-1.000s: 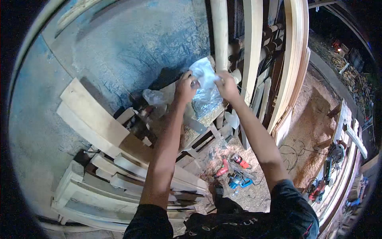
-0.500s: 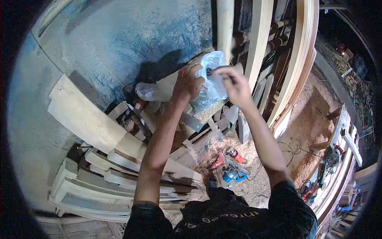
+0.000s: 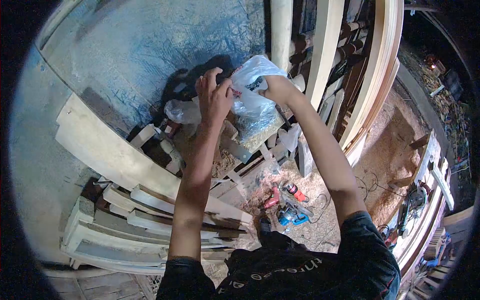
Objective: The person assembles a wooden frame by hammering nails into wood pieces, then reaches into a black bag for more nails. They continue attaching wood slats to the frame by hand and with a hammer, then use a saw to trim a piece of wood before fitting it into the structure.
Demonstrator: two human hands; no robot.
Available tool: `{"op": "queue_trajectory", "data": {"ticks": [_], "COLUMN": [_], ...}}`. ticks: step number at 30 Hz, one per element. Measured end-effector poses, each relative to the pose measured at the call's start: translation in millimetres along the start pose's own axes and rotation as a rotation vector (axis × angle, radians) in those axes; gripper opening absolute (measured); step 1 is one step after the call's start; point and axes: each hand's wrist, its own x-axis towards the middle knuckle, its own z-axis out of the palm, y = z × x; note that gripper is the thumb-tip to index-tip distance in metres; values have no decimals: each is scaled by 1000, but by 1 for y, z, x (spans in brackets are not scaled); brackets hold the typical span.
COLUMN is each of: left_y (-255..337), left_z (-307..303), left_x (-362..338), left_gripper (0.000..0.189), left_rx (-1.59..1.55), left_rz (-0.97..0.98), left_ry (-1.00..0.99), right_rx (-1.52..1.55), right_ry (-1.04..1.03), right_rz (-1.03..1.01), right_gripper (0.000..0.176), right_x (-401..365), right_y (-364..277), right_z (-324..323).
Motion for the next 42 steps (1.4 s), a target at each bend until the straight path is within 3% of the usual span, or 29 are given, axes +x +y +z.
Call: {"op": "queue_trajectory", "data": {"ticks": [2, 3, 6, 9, 12, 13, 15, 16, 18, 19, 22, 23, 26, 29, 31, 34, 37, 38, 39, 42], "left_y": [-1, -2, -7, -3, 6, 3, 7, 8, 6, 3, -7, -9, -6, 1, 0, 4, 21, 24, 25, 27], "left_z": [0, 1, 11, 35, 56, 63, 62, 62, 76, 82, 94, 96, 91, 80, 81, 65, 34, 25, 19, -4], "left_x": [3, 3, -2, -7, -9, -10, -4, -4, -10, -10, -2, 4, 19, 34, 38, 42, 39, 33, 26, 10], "left_gripper": [21, 19, 20, 37, 43, 48, 48, 47, 46, 45, 41, 39, 36, 36, 37, 40, 38, 37, 37, 37], "left_rx": [29, 18, -48, -72, 138, 140, -34, -123, -242, -258, -217, -225, -299, -462, -565, -732, -956, -1034, -1122, -1202], "left_rz": [-12, -11, -29, -129, -241, -314, -478, -557, -647, -663, -652, -648, -652, -646, -636, -643, -490, -418, -505, -526], "left_ry": [9, -9, -64, -123, -219, -332, -451, -514, -456, -439, -417, -362, -221, -120, -106, -139, -49, 9, -41, -70], "right_rx": [-55, -9, 75, -149, -288, -306, -257, -283, -341, -326, -168, -191, -200, -163, -143, -229, -201, -227, -251, -296], "right_ry": [-89, -30, -1, -125, -248, -291, -309, -414, -625, -582, -125, -200, -46, -198, -195, -259, -37, -36, -35, -40], "right_rz": [47, 88, 177, 177, 178, 190, 200, 294, 479, 484, -100, -101, -198, 34, -8, 176, -122, -136, -149, -138], "right_gripper": [61, 43, 26, 23, 32, 34, 40, 42, 48, 55, 55, 56, 54, 58, 59, 57, 56, 56, 56, 56], "right_x": [7, 12, 22, 30, 26, 25, 24, 28, 39, 37, 23, 21, 27, 35, 36, 33, 26, 22, 19, 2], "right_y": [3, 4, 2, 45, 71, 87, 98, 93, 84, 89, 96, 90, 63, 58, 34, -2, -29, -37, -46, -75], "right_z": [-4, -2, -1, 40, 67, 79, 80, 74, 60, 60, 54, 43, 12, 2, -22, -45, -54, -56, -58, -59]}}
